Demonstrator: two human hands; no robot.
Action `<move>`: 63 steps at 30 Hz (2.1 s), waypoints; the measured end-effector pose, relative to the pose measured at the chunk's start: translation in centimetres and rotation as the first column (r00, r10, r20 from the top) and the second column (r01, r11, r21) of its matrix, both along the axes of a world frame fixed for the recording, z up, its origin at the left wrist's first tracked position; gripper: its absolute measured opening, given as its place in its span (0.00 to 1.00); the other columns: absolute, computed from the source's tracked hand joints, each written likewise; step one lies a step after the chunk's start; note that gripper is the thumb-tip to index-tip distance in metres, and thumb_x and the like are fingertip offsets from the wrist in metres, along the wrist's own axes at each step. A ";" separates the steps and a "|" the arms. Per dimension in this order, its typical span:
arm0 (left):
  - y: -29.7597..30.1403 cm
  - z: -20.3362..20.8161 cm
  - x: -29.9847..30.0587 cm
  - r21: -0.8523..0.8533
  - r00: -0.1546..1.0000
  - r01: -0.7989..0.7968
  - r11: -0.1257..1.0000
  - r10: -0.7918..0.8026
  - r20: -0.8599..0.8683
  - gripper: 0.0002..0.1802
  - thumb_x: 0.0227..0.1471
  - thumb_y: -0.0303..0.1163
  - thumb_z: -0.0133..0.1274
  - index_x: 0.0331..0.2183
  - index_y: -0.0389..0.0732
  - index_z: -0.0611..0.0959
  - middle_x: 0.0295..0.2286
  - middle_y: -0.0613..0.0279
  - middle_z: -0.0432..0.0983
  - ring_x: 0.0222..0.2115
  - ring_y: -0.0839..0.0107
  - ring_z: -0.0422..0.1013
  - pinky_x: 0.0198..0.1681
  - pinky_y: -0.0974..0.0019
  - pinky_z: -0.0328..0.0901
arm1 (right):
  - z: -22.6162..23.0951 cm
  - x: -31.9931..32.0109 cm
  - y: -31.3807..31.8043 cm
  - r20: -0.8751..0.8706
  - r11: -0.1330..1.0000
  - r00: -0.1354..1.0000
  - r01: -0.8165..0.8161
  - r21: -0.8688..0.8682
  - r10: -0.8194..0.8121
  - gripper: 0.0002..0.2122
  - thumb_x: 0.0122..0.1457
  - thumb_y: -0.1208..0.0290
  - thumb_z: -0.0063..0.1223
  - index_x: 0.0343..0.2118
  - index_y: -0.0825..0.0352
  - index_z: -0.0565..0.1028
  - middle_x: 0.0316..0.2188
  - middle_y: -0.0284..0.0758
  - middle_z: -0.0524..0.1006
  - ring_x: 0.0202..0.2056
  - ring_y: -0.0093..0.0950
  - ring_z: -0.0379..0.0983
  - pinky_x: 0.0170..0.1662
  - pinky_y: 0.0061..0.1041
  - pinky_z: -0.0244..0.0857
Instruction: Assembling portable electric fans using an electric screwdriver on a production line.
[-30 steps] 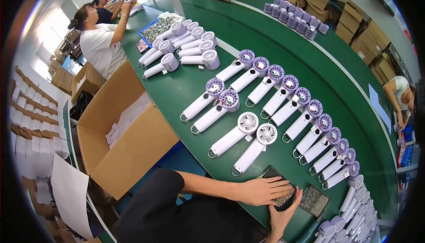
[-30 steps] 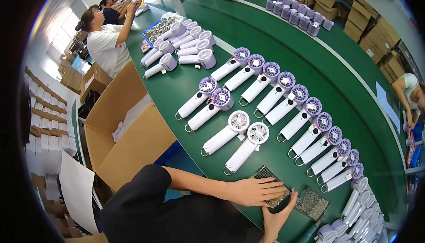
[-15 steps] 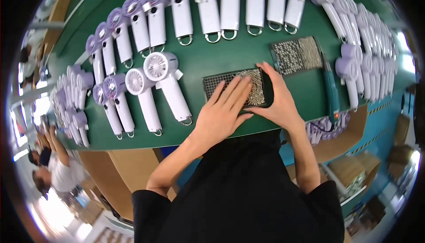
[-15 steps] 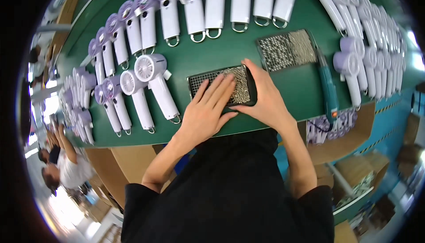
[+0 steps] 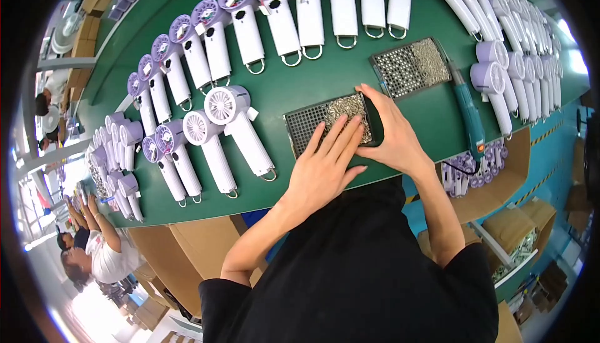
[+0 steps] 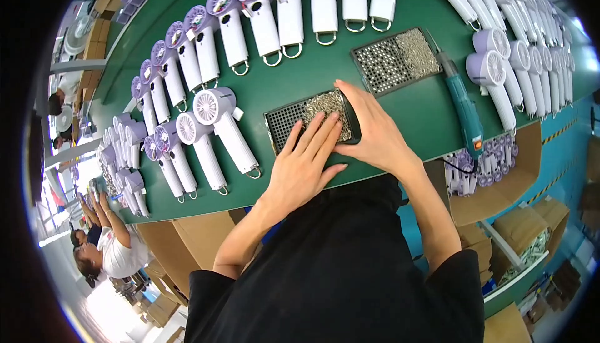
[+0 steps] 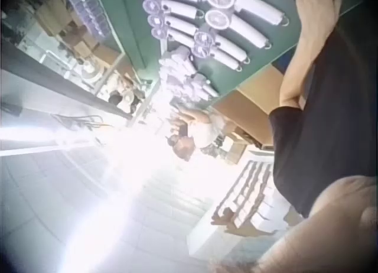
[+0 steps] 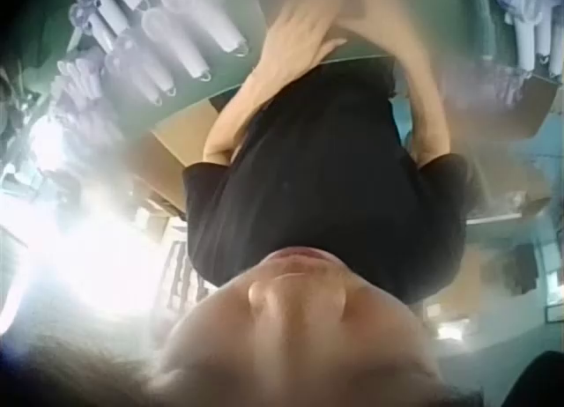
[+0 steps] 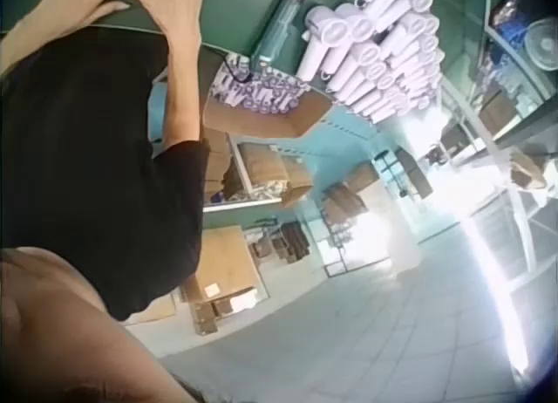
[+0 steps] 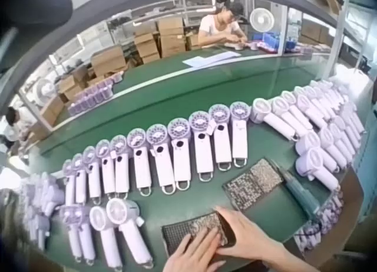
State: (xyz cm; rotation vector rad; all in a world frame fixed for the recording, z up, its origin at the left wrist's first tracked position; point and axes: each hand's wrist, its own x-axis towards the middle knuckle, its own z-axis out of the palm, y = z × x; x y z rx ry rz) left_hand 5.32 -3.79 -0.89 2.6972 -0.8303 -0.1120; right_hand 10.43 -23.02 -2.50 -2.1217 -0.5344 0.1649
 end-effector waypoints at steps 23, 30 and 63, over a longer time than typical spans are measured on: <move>-0.1 -1.5 -1.2 -0.140 0.997 -0.075 0.987 0.079 0.022 0.45 0.55 0.53 0.51 0.64 0.37 0.58 0.66 0.54 0.46 0.68 0.61 0.43 0.69 0.52 0.40 | 0.2 -0.2 1.0 0.039 0.996 0.998 -0.041 -0.081 0.044 0.47 0.35 0.73 0.73 0.62 0.71 0.58 0.60 0.48 0.63 0.61 0.48 0.60 0.62 0.41 0.56; 1.2 -0.9 -0.7 -0.049 0.998 -0.066 0.997 0.065 -0.026 0.46 0.53 0.53 0.52 0.64 0.35 0.59 0.66 0.55 0.50 0.67 0.63 0.45 0.69 0.54 0.41 | 0.5 -1.3 0.9 0.013 0.996 1.000 0.000 -0.091 0.001 0.48 0.34 0.69 0.76 0.62 0.70 0.60 0.58 0.48 0.65 0.59 0.47 0.62 0.62 0.40 0.57; 1.9 1.3 -1.3 0.048 0.980 -0.001 0.999 0.010 -0.198 0.46 0.48 0.44 0.62 0.62 0.34 0.63 0.63 0.49 0.56 0.65 0.53 0.52 0.64 0.44 0.49 | -0.5 0.3 0.3 0.054 0.999 0.998 -0.037 0.037 0.035 0.43 0.40 0.68 0.71 0.62 0.67 0.61 0.61 0.40 0.63 0.60 0.39 0.62 0.61 0.36 0.62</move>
